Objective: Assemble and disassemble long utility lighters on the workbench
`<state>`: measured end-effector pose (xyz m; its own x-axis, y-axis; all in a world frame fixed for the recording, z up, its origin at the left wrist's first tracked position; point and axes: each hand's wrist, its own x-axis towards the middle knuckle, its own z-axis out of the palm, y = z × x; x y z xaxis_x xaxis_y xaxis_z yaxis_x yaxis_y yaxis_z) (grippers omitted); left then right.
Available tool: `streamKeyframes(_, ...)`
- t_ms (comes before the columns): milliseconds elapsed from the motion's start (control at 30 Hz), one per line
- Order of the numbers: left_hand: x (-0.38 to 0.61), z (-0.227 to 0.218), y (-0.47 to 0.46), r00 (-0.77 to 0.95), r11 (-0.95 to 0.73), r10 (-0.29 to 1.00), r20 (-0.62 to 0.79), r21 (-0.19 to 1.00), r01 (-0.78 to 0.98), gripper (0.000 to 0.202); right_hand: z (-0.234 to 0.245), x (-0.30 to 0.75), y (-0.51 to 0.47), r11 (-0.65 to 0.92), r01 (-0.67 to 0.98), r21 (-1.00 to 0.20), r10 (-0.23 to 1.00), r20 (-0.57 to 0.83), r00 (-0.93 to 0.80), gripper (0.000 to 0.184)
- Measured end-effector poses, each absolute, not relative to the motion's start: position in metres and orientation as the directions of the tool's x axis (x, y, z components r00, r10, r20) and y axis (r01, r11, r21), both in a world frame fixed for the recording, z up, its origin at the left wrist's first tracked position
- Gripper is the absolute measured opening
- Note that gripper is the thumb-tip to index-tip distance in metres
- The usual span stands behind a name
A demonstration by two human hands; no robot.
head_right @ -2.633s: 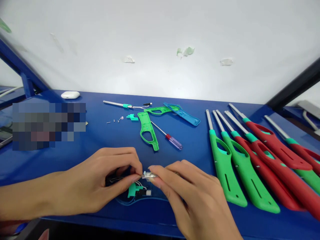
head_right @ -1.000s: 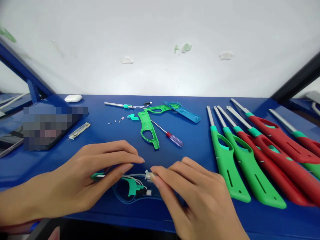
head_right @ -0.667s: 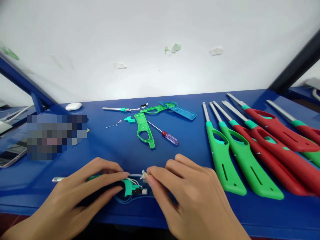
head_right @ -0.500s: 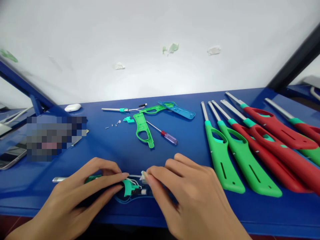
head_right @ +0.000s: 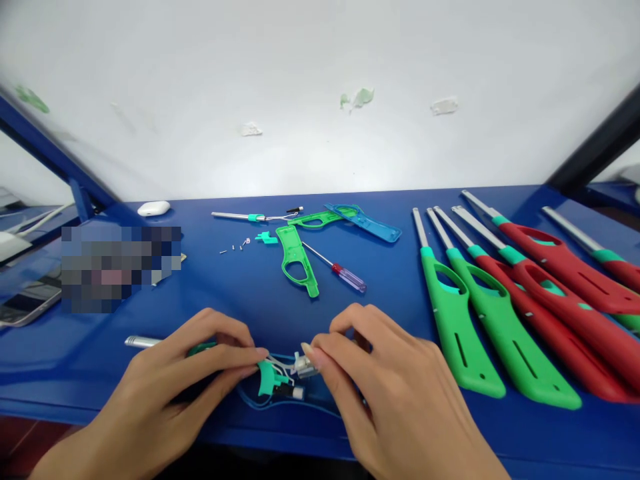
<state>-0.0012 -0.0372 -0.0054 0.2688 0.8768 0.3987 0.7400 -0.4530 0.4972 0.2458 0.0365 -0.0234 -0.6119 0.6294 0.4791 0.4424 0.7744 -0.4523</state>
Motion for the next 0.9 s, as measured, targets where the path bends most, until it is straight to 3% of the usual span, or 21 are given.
streamKeyframes(667,-0.0013,-0.0063,-0.0359,0.213,-0.368,0.921,0.327,0.547,0.751,0.022,-0.0278,0.2447,0.0398,0.777,0.487,-0.399,0.629,0.459,-0.628,0.019)
streamKeyframes(800,-0.0027,-0.0060,-0.0383,0.233,-0.403,0.902,0.363,0.517,0.755,0.025,-0.0280,0.2453,0.0395,0.779,0.486,-0.397,0.627,0.468,-0.623,0.017)
streamKeyframes(900,-0.0057,-0.0088,-0.0421,0.290,-0.450,0.874,0.389,0.425,0.786,0.035,-0.0281,0.2462,0.0402,0.794,0.491,-0.359,0.608,0.491,-0.624,0.016)
